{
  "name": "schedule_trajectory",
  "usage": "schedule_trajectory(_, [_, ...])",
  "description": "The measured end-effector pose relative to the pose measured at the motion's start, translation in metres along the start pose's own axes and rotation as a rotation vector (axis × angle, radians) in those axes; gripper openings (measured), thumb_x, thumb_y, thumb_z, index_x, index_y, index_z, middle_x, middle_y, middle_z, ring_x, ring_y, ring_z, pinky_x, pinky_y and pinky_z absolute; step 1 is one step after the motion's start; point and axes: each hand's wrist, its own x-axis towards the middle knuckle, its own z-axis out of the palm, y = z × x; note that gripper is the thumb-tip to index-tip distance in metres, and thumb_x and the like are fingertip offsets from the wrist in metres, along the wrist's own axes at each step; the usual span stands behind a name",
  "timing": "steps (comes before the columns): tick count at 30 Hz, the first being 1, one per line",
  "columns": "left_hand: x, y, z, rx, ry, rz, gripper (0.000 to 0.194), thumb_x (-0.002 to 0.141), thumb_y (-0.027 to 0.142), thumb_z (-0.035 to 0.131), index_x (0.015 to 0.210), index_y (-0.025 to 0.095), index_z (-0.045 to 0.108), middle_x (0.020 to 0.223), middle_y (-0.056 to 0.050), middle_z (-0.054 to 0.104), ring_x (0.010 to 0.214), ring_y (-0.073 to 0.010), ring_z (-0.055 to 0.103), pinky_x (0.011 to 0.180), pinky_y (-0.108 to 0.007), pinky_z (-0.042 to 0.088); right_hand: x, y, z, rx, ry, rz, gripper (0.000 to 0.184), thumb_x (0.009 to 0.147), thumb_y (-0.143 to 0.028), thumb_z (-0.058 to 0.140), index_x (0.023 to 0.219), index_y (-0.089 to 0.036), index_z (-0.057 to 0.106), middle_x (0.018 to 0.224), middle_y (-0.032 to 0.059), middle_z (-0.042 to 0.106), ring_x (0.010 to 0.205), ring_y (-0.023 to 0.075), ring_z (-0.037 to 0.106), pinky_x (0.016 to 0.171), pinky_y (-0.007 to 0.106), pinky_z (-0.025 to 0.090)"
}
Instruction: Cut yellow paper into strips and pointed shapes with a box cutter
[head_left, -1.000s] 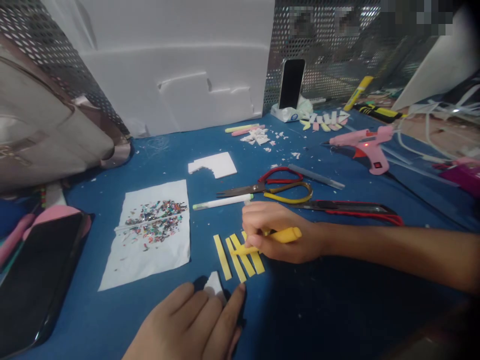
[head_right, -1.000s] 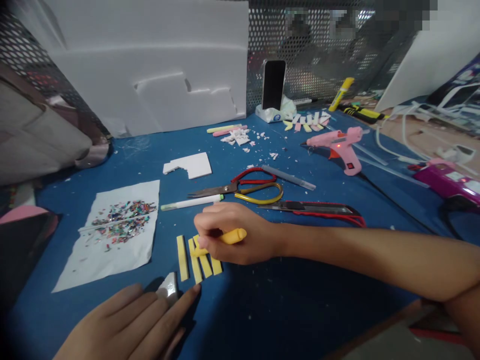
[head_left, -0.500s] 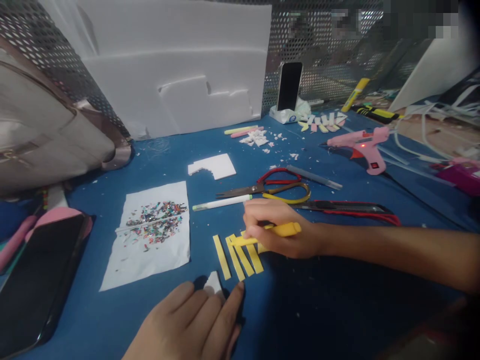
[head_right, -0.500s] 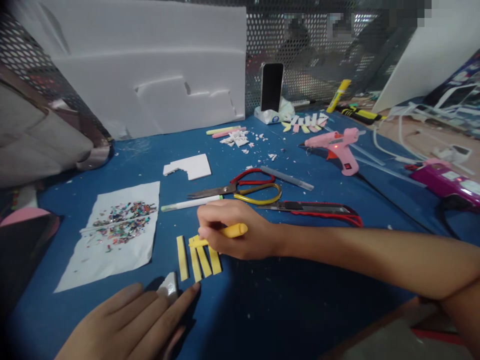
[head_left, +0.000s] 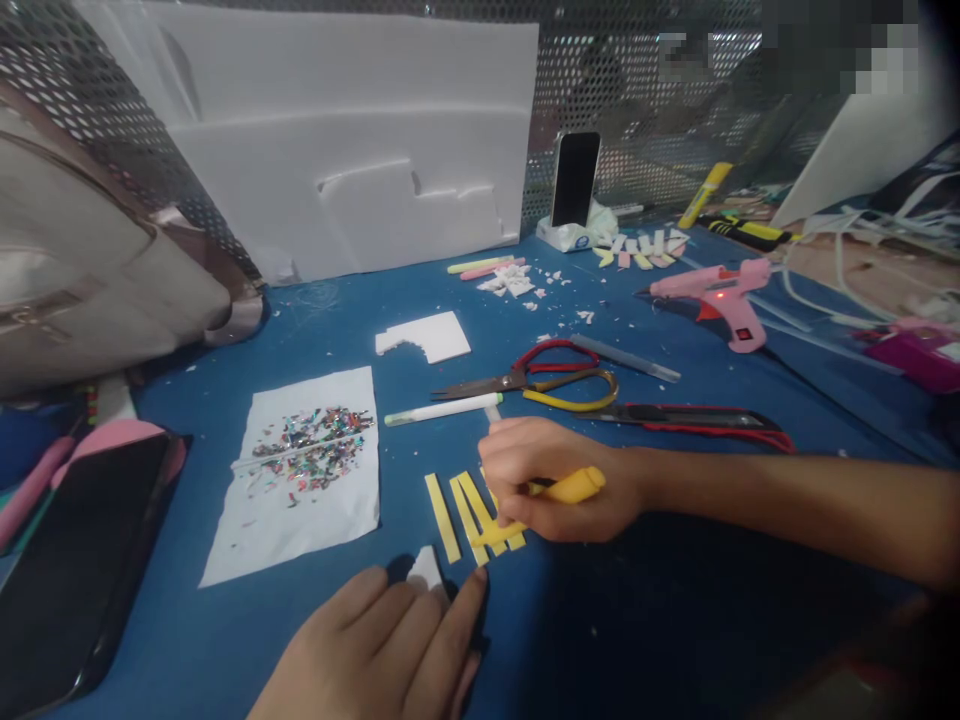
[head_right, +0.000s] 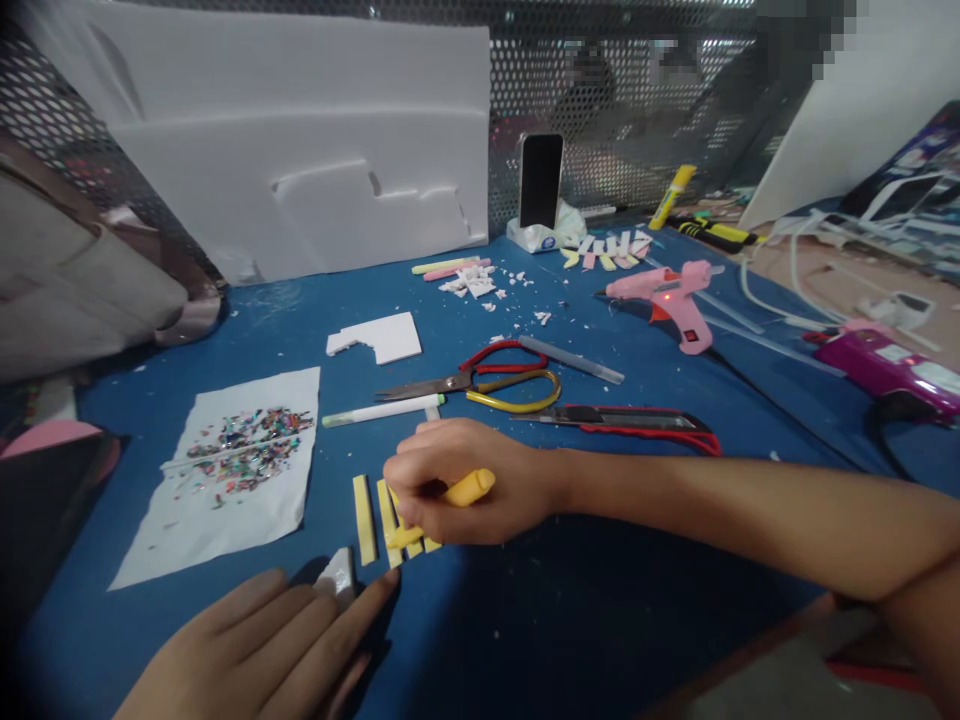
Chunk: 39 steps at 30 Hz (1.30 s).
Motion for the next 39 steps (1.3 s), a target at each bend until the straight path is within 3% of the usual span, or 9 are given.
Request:
schedule_trajectory(12, [-0.0013, 0.0012, -0.0008, 0.004, -0.004, -0.001, 0.027, 0.097, 0.018, 0.043, 0.111, 0.009, 0.064, 0.069, 0.0, 0.065, 0.059, -0.0124, 0.063, 0.058, -0.03, 0.045, -0.0021, 0.003, -0.0002, 0.071, -0.07, -0.018, 0.028, 0.093, -0.03, 0.039, 0.07, -0.017, 0.046, 0.065, -0.001, 0.048, 0.063, 0.0107, 0.041, 0.069, 0.028, 0.035])
schedule_trajectory(19, [0.0005, 0.0009, -0.0026, 0.005, -0.006, -0.002, 0.026, 0.097, 0.016, 0.042, 0.109, 0.009, 0.065, 0.068, 0.0, 0.065, 0.059, -0.0127, 0.063, 0.057, -0.03, 0.045, -0.0013, 0.0012, 0.0, 0.046, 0.059, 0.023, 0.027, 0.093, -0.025, 0.041, 0.068, -0.016, 0.047, 0.063, -0.0012, 0.047, 0.063, 0.0106, 0.041, 0.065, 0.026, 0.034])
schedule_trajectory(29, [-0.0007, 0.0017, -0.0011, 0.006, -0.008, -0.004, 0.027, 0.098, 0.019, 0.043, 0.11, 0.01, 0.064, 0.067, 0.001, 0.064, 0.058, -0.0122, 0.062, 0.058, -0.03, 0.044, -0.0035, 0.0048, -0.0001, 0.076, -0.084, -0.016, 0.026, 0.092, -0.029, 0.042, 0.069, -0.017, 0.045, 0.065, -0.0011, 0.048, 0.063, 0.0106, 0.041, 0.069, 0.028, 0.035])
schedule_trajectory(34, [-0.0011, 0.0012, -0.0024, 0.002, 0.008, -0.001, 0.027, 0.097, 0.017, 0.042, 0.108, 0.009, 0.065, 0.066, 0.001, 0.064, 0.057, -0.012, 0.061, 0.058, -0.03, 0.044, -0.0013, 0.0006, 0.0004, 0.087, 0.056, -0.036, 0.024, 0.091, -0.024, 0.042, 0.07, -0.016, 0.049, 0.064, -0.0001, 0.052, 0.062, 0.0106, 0.044, 0.066, 0.027, 0.036])
schedule_trajectory(39, [-0.0026, 0.0004, 0.001, -0.002, 0.022, 0.006, 0.027, 0.098, 0.018, 0.042, 0.109, 0.01, 0.065, 0.067, 0.0, 0.064, 0.059, -0.0128, 0.063, 0.058, -0.03, 0.045, -0.0021, -0.0007, 0.003, 0.018, 0.192, 0.024, 0.029, 0.094, -0.024, 0.041, 0.066, -0.016, 0.045, 0.062, -0.0013, 0.046, 0.061, 0.01, 0.041, 0.063, 0.026, 0.034])
